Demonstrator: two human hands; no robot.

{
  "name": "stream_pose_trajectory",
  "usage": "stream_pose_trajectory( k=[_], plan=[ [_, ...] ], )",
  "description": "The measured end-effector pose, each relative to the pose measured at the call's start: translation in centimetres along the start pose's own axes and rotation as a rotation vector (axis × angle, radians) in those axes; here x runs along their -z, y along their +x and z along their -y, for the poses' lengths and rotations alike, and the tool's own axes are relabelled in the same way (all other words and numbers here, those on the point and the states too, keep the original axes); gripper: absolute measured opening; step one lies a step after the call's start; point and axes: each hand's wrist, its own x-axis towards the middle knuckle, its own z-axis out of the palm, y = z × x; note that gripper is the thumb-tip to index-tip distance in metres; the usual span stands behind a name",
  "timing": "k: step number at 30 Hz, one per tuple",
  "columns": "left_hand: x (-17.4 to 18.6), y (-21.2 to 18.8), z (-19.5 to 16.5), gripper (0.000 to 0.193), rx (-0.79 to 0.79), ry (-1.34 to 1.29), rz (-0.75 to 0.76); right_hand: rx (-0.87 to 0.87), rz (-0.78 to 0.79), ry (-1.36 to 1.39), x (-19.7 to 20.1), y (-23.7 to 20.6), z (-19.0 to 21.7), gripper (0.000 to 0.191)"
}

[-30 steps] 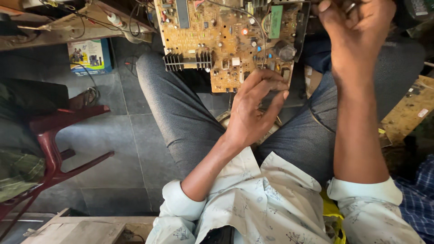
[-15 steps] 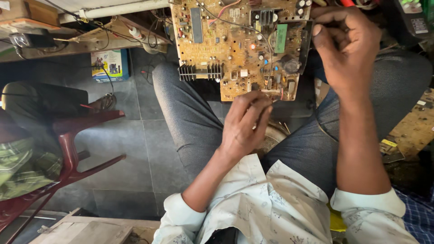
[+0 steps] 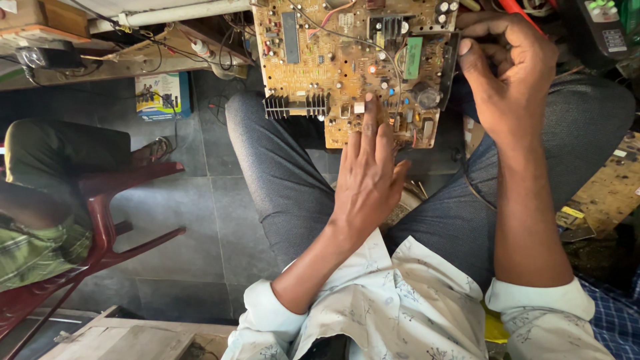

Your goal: The person sits on a chair with a green circuit board resting on their lap and solders components on the board using a soldering iron. They reposition the board, work on a second brown board, and later touch the board's contacts with multimeter probes while holding a remote control.

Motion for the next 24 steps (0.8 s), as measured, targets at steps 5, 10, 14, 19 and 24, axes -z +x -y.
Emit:
stream_pose_trajectory(
  k=[5,10,14,19,24],
  plan=[
    [-1.1,0.2,0.1,0.074,0.034,0.057,-0.039,-0.031,0.004,0.04,0.1,0.0,-0.3,0.01],
    [-2.3,0.2,0.3,0.064,0.073,0.059,-0.055,-0.036,0.006,0.078,0.5,0.1,-1.2,0.013],
    [-3.0,0.0,0.5,0.06,0.07,0.049,-0.078,0.0,0.027,0.076,0.9,-0.1,-1.9,0.015],
    [-3.8,-0.1,1.0,0.046,0.047,0.067,-0.099,0.024,0.041,0.075,1.3,-0.7,-2.6,0.015],
    [-4.4,-0.2,1.3,0.045,0.011,0.045,-0.122,0.026,0.051,0.051,1.5,-1.0,-3.0,0.015]
  ],
)
